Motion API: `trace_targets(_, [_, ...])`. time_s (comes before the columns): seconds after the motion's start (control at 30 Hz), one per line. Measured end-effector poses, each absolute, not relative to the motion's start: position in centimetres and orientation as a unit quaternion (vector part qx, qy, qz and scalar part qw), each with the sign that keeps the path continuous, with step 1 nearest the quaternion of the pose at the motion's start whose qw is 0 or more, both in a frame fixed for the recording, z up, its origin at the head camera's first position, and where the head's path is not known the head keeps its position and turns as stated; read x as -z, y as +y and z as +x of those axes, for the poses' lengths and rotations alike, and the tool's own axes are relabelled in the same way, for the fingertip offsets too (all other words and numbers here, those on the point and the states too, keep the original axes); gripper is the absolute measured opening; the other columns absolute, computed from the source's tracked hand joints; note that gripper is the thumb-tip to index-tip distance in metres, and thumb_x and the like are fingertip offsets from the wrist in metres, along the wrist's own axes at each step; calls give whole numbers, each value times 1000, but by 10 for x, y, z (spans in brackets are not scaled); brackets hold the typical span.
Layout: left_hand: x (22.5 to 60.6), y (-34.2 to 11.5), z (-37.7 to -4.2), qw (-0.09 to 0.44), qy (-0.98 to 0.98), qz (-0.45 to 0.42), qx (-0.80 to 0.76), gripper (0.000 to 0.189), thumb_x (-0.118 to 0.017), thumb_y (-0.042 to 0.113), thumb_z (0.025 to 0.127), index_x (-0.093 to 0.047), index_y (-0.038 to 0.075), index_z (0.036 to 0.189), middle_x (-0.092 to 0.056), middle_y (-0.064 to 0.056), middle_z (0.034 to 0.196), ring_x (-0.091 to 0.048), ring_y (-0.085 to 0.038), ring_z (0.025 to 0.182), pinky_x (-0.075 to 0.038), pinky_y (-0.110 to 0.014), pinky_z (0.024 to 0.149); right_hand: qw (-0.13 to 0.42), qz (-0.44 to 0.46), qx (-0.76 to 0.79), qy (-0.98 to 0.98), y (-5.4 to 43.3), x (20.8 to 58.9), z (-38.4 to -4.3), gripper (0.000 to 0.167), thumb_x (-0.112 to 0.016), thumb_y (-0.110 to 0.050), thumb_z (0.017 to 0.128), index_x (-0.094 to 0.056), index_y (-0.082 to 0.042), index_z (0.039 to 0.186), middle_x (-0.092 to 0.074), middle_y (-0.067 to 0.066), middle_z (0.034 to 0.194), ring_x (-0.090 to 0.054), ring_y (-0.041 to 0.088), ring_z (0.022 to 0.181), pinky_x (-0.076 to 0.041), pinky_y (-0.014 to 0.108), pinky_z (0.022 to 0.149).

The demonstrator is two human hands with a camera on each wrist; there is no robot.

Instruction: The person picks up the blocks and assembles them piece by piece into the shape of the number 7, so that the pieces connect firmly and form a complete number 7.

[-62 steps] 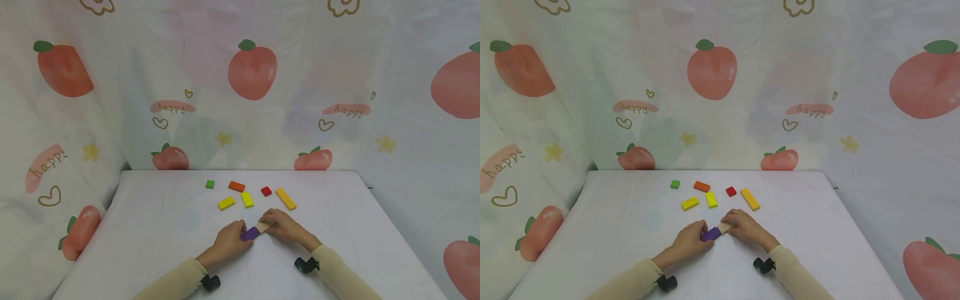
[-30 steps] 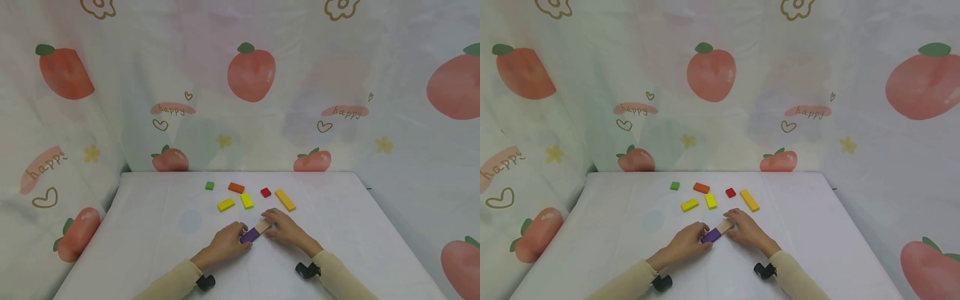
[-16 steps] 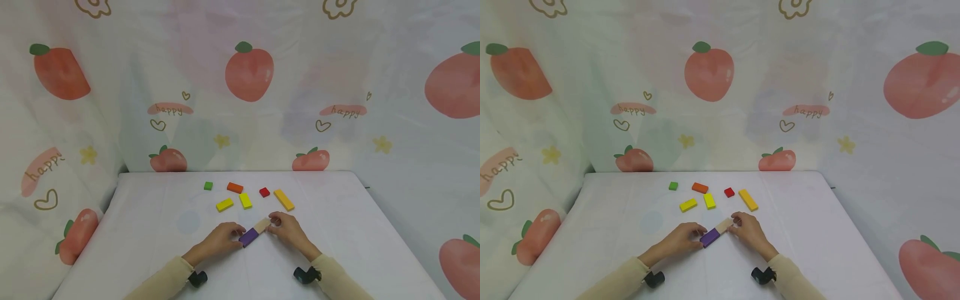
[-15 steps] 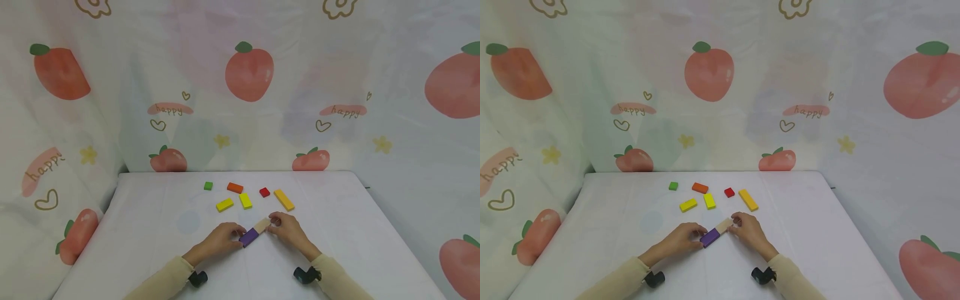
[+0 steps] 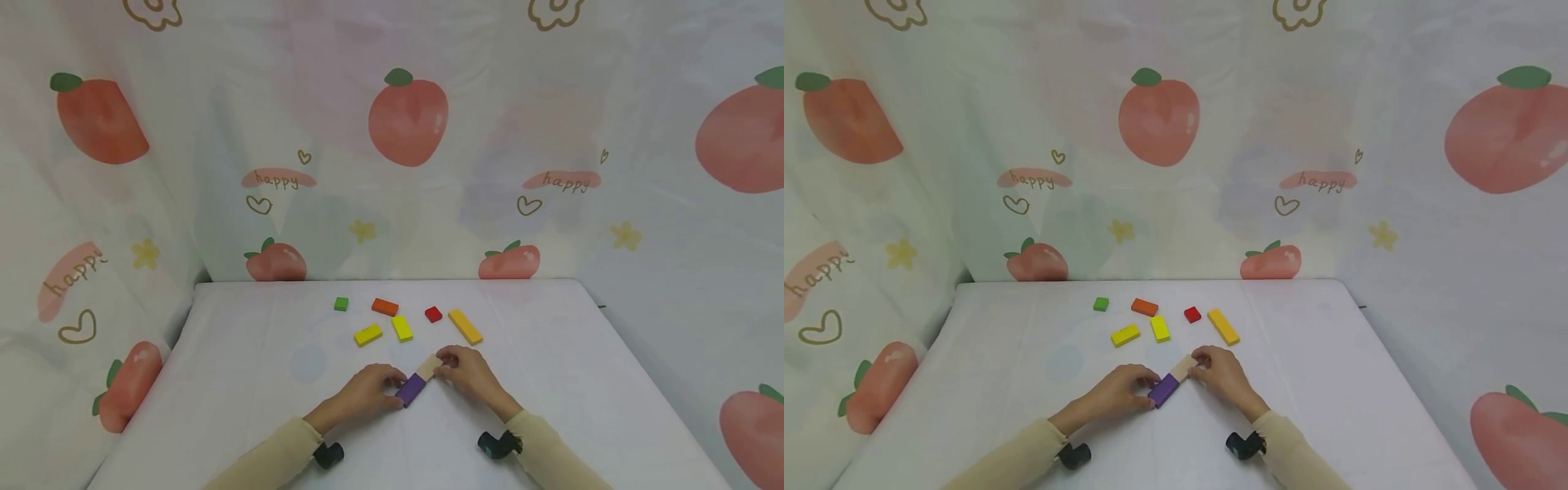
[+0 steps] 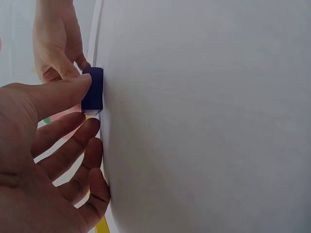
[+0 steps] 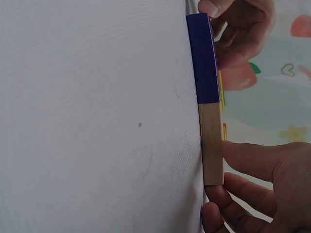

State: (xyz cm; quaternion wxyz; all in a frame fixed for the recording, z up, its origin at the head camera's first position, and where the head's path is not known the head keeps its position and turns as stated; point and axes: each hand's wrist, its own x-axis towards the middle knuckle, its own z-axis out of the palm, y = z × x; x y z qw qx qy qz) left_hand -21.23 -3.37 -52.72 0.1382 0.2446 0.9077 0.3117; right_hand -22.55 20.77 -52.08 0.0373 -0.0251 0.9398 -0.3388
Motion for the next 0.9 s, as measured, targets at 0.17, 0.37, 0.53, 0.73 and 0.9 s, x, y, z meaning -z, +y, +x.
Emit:
trace_targets(0.17, [528,-29,-212,151,912,235,-300,43,-81,34,80,-67,24,120,-66,14,104,-55,-1,93,-49,-28,89,50,-25,341,938,209,522,-231,27,-76,-18,84,-71,-14,110,-68,-2,95,-57,14,88,-50,30,78])
trace_targets(0.37, [527,-23,-212,153,913,234,-297,43,-82,36,78,-66,24,117,-64,14,101,-55,-1,92,-50,-26,86,55,-30,346,936,210,523,-234,28,-75,-17,84,-71,-15,112,-69,-2,103,-60,16,97,-52,39,90])
trace_targets(0.53, [527,-20,-210,146,916,237,-290,44,-83,39,77,-65,23,114,-63,13,99,-54,-2,90,-49,-26,81,51,-38,350,935,211,526,-238,27,-75,-17,84,-72,-18,111,-70,-4,104,-60,16,98,-52,39,90])
trace_targets(0.73, [528,-15,-208,134,919,241,-280,45,-83,41,76,-65,22,112,-63,12,97,-53,-2,88,-48,-24,79,50,-46,360,930,212,528,-242,25,-76,-16,82,-72,-17,107,-70,-5,98,-60,15,94,-51,36,86])
trace_targets(0.9, [530,-11,-207,130,929,233,-258,50,-82,45,76,-63,23,116,-62,12,96,-52,-3,86,-48,-25,78,54,-49,366,928,211,528,-244,26,-77,-15,82,-72,-18,107,-70,-5,100,-60,14,95,-51,37,88])
